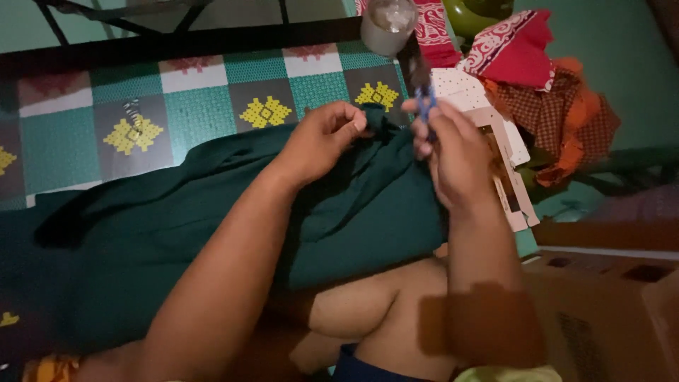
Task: The person folds a dark green t-shirt on a patterned mat. They smooth the fabric, fold the sleeves inward, and then fold the shirt in half. The person uses a blue utility knife to cut a small piece of fabric from the shirt's edge before completing the fold.
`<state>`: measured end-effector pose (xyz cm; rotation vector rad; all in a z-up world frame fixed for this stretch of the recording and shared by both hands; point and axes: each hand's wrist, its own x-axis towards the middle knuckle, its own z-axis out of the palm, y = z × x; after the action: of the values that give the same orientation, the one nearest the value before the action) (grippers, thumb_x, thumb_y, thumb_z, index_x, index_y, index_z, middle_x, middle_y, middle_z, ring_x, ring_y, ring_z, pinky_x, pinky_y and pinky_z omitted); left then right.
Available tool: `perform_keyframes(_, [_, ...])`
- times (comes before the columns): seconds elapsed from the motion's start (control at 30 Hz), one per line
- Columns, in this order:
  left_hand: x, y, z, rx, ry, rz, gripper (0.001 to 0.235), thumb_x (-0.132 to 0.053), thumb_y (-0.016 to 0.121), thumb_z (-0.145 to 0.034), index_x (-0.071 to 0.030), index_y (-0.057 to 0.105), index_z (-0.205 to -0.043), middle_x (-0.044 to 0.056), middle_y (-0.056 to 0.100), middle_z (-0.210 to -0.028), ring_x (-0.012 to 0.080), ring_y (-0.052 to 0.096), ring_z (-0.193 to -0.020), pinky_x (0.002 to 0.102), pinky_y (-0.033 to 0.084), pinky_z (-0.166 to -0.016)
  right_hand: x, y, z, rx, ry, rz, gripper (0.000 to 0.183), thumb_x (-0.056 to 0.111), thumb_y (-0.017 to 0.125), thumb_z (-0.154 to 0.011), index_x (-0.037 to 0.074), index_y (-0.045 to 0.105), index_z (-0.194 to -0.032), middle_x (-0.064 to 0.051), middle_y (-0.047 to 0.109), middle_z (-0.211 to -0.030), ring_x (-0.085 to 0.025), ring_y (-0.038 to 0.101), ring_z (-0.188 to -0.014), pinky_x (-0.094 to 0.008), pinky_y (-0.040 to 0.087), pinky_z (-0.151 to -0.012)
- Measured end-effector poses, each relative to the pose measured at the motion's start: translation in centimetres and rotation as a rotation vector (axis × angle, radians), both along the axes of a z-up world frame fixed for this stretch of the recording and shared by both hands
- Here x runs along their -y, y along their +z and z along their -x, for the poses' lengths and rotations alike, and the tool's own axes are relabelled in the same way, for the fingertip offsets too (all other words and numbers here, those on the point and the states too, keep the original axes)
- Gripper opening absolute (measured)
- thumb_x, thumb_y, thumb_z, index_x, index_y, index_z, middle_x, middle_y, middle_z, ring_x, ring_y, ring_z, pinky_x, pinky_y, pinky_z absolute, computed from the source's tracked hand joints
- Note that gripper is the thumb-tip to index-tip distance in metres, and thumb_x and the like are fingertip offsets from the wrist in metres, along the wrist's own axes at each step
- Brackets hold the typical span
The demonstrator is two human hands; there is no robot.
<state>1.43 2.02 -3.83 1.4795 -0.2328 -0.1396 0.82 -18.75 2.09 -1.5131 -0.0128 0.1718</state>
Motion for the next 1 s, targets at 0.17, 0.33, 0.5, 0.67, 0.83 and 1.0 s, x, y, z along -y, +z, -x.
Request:
perform_keyframes(0.17, [-0.3,0.4,0.0,-0.024,-0.008,-0.002,0.009,-0.011,0.061,-0.104,-0.005,0.067,-0.107,0.002,0.069,-0.092,0.0132,0.064,-0.089,0.029,0.053,-0.084,0.4,-0.8,1.4,0.054,0.0,0.124,0.043,0.032,0.042,-0.111,0.0,0.07,-0.115,0.005,0.044,-0.072,-0.001,0.043,-0.057,-0.015,0.032,-0.053])
perform_keyframes(0.33, [-0.2,-0.2,-0.5,-0.05,-0.002,0.005,0.009,-0.012,0.062,-0.104,-0.006,0.068,-0.106,0.001,0.071,-0.089,0.011,0.065,-0.085,0.027,0.054,-0.082,1.4,-0.3,1.5,0.579,0.011,0.726,0.019,0.025,0.064,-0.108,0.01,0.073,-0.116,-0.01,0.062,-0.091,-0.033,0.066,-0.086,-0.035,0.05,-0.076])
perform_keyframes(0.5, [-0.2,-0.6,-0.8,-0.061,0.019,0.064,0.012,-0.015,0.062,-0.105,-0.004,0.067,-0.106,0.007,0.072,-0.094,0.0178,0.073,-0.089,0.029,0.056,-0.084,2.1,0.0,1.1,0.785,0.084,0.837,0.026,0.016,0.068,-0.107,0.004,0.069,-0.13,-0.011,0.061,-0.09,-0.035,0.066,-0.081,-0.04,0.052,-0.071])
perform_keyframes(0.67, [0.1,-0.8,-0.9,-0.081,0.029,0.117,0.012,-0.014,0.062,-0.104,-0.003,0.067,-0.105,0.006,0.073,-0.095,0.0171,0.075,-0.091,0.028,0.056,-0.084,2.5,-0.6,0.8,0.865,0.117,0.863,0.026,0.015,0.071,-0.105,0.004,0.071,-0.129,-0.009,0.061,-0.086,-0.032,0.066,-0.08,-0.039,0.051,-0.076])
perform_keyframes(0.83, [-0.2,-0.3,-0.7,-0.085,0.02,0.103,0.013,-0.014,0.062,-0.104,-0.003,0.066,-0.107,0.007,0.071,-0.096,0.0169,0.072,-0.089,0.028,0.055,-0.086,1.9,-0.6,0.9,0.919,0.142,0.866,0.027,0.011,0.073,-0.103,0.003,0.071,-0.129,-0.012,0.063,-0.088,-0.035,0.065,-0.079,-0.04,0.049,-0.077])
perform_keyframes(1.0, [-0.2,0.2,-0.5,-0.103,0.008,0.069,0.013,-0.016,0.064,-0.104,-0.004,0.067,-0.108,0.003,0.07,-0.092,0.0116,0.069,-0.085,0.025,0.054,-0.082,1.6,-0.9,0.8,0.958,0.17,0.898,0.029,0.011,0.072,-0.102,0.004,0.071,-0.13,-0.01,0.065,-0.09,-0.032,0.067,-0.081,-0.04,0.045,-0.08])
